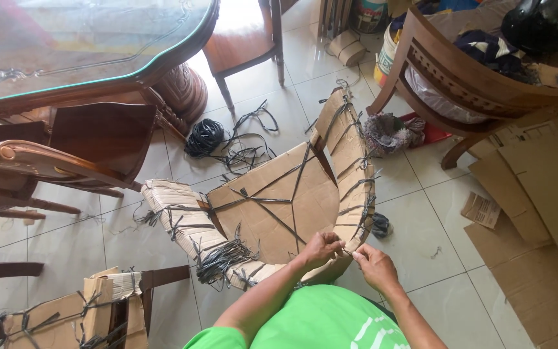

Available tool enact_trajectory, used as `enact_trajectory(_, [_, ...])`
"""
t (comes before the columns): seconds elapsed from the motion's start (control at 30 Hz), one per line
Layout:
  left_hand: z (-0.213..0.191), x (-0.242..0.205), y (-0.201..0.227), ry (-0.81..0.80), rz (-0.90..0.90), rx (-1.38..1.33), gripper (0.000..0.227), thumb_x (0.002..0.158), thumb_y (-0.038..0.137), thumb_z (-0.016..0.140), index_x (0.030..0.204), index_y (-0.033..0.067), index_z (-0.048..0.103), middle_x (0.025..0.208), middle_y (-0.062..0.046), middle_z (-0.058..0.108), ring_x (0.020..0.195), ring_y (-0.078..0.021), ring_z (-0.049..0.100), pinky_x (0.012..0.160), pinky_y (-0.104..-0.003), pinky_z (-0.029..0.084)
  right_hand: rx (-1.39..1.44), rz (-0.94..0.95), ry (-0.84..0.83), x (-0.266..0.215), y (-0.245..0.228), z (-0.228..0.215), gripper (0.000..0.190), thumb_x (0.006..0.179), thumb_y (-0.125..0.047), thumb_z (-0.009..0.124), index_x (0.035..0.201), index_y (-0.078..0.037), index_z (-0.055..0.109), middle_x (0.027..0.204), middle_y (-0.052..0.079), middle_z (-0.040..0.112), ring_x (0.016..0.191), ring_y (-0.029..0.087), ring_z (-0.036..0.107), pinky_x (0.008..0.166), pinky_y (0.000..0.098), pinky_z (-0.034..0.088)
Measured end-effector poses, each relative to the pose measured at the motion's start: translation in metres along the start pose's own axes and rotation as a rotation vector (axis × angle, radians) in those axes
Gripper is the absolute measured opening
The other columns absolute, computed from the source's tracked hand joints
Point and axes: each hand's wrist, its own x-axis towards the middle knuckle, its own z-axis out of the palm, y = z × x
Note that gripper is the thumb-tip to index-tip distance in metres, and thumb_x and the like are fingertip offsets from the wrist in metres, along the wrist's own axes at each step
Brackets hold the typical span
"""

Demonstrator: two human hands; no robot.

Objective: The person wraps black plastic strips around the cardboard-covered frames of chairs.

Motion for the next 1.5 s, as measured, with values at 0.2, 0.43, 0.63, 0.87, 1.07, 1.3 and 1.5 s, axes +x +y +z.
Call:
enact_trajectory(0.2, [-0.001,0.011,-0.029,-0.056,0.03,-0.062,0.015,0.101,0.01,0.063,0.095,-0.0014,0.069,0.077,-0.006,0.067,0.067,-0.0115,0.062,0.059,-0.023,0.05,-0.142,0.053,0.04,0.0,0.002,0.009,0.023,0.095,-0.041,0.059,0.096,-0.024,0.075,0.076,-0.002,0.073,0.075,0.02,0.068,0.074,0.0366,0.052])
enact_trajectory(0.43, [0.001,0.009,-0.021,-0.053,0.022,0.008,0.014,0.103,0.011,0.064,0.096,-0.0005,0.067,0.08,-0.007,0.067,0.07,-0.0131,0.064,0.064,-0.024,0.054,-0.457,-0.247,0.211,0.007,0.018,0.028,0.018,0.089,-0.036,0.063,0.09,-0.023,0.075,0.105,-0.003,0.069,0.098,0.024,0.061,0.09,0.0416,0.05])
enact_trajectory(0.63, [0.003,0.002,-0.01,-0.065,0.003,0.058,0.013,0.103,0.012,0.064,0.098,0.0006,0.067,0.083,-0.006,0.067,0.073,-0.0129,0.063,0.064,-0.024,0.055,-0.305,-0.131,0.072,0.003,0.0,0.022,0.029,0.095,-0.041,0.057,0.113,-0.019,0.053,0.091,0.006,0.075,0.09,0.029,0.073,0.085,0.0458,0.054])
enact_trajectory(0.87, [0.003,0.014,-0.036,-0.074,0.03,-0.016,0.02,0.103,0.021,0.065,0.108,0.002,0.069,0.086,-0.007,0.072,0.074,-0.0116,0.068,0.063,-0.021,0.054,0.056,-0.189,-0.028,0.0,-0.008,0.029,0.032,0.095,-0.013,0.055,0.125,-0.017,0.062,0.115,0.015,0.076,0.11,0.037,0.071,0.092,0.0492,0.057])
enact_trajectory(1.07, [0.004,0.018,-0.049,-0.045,0.096,0.07,0.022,0.101,0.03,0.069,0.104,0.008,0.073,0.082,-0.007,0.074,0.075,-0.0142,0.07,0.065,-0.026,0.054,-0.05,-0.222,-0.002,0.002,-0.015,0.017,0.022,0.092,-0.017,0.062,0.107,-0.02,0.079,0.102,0.013,0.077,0.107,0.036,0.071,0.093,0.0468,0.057])
enact_trajectory(1.3, [0.002,0.027,-0.062,0.051,0.071,0.242,0.016,0.092,0.038,0.072,0.096,0.0229,0.073,0.073,0.008,0.073,0.074,-0.0078,0.07,0.068,-0.025,0.052,-0.088,-0.24,-0.012,0.002,-0.017,0.004,0.018,0.093,-0.026,0.067,0.094,-0.015,0.081,0.093,0.016,0.072,0.103,0.041,0.07,0.089,0.0501,0.056])
enact_trajectory(1.5, [0.007,0.02,-0.051,0.065,0.056,0.186,0.021,0.094,0.037,0.069,0.098,0.0167,0.071,0.076,0.002,0.072,0.078,-0.013,0.068,0.071,-0.029,0.05,0.054,-0.39,0.11,-0.004,-0.014,0.014,0.015,0.094,-0.021,0.066,0.087,-0.009,0.073,0.08,0.018,0.064,0.09,0.042,0.069,0.078,0.0475,0.055])
